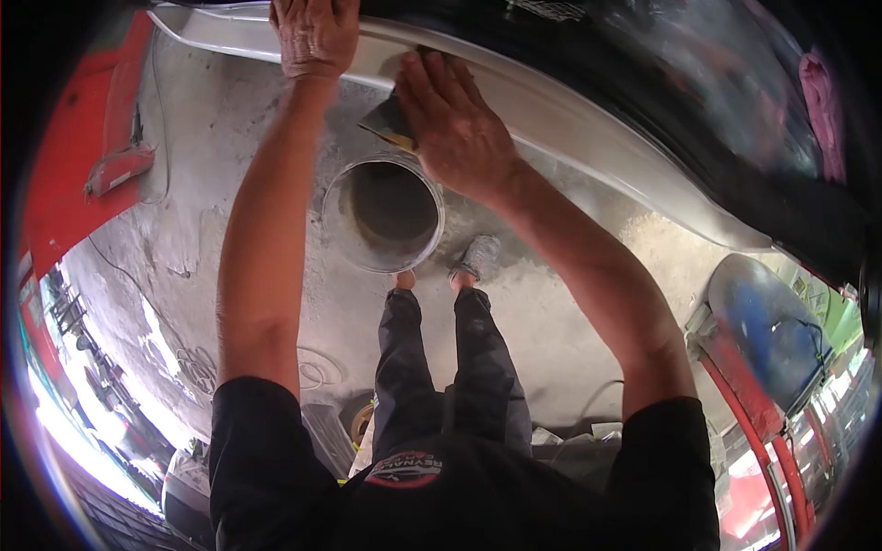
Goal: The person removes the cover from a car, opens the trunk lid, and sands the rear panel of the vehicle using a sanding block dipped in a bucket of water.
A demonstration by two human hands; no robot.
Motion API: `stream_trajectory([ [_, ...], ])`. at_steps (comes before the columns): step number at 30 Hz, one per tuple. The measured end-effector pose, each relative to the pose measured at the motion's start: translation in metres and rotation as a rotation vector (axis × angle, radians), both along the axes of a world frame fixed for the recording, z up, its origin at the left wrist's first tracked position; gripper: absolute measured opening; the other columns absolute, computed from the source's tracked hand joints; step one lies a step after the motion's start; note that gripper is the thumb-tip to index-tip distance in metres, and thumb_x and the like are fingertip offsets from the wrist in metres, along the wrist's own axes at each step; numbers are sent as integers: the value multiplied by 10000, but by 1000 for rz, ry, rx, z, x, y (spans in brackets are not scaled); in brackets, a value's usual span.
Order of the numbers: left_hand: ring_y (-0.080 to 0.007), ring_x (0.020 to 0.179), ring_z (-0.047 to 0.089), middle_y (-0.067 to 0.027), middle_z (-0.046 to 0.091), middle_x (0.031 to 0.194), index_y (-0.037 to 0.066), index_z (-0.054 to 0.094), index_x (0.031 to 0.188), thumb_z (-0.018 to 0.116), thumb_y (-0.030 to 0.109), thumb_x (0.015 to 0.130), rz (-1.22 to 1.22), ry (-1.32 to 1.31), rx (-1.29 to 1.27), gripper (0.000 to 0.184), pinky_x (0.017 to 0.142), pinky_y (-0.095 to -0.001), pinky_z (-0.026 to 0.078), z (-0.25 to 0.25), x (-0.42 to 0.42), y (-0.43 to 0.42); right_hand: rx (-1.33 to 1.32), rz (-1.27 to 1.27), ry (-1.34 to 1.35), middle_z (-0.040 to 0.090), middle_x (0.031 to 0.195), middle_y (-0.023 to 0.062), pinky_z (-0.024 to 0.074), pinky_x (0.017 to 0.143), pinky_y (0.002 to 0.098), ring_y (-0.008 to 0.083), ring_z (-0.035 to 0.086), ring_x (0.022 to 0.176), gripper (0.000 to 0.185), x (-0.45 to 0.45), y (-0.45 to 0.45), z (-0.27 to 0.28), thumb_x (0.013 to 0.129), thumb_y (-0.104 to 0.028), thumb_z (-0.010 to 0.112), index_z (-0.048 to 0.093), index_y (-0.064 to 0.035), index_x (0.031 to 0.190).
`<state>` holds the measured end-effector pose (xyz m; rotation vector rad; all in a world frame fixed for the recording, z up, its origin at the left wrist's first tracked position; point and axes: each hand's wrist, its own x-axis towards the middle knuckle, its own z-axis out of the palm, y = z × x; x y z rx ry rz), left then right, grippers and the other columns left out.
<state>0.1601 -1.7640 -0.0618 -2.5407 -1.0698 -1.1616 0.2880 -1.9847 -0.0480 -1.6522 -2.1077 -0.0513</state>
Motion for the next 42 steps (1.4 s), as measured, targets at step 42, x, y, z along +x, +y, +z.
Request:
stream_trajectory([
  [42,-418,1425,415,-183,502,1520,63,568,1404,497,319,1046,36,2,-61,446,1204,-522,295,2,0,-5,-48,40,-93,505,1505,238,400,1170,542,406,475,1411,512,-11,13,0,870,-85,579,576,63,1360],
])
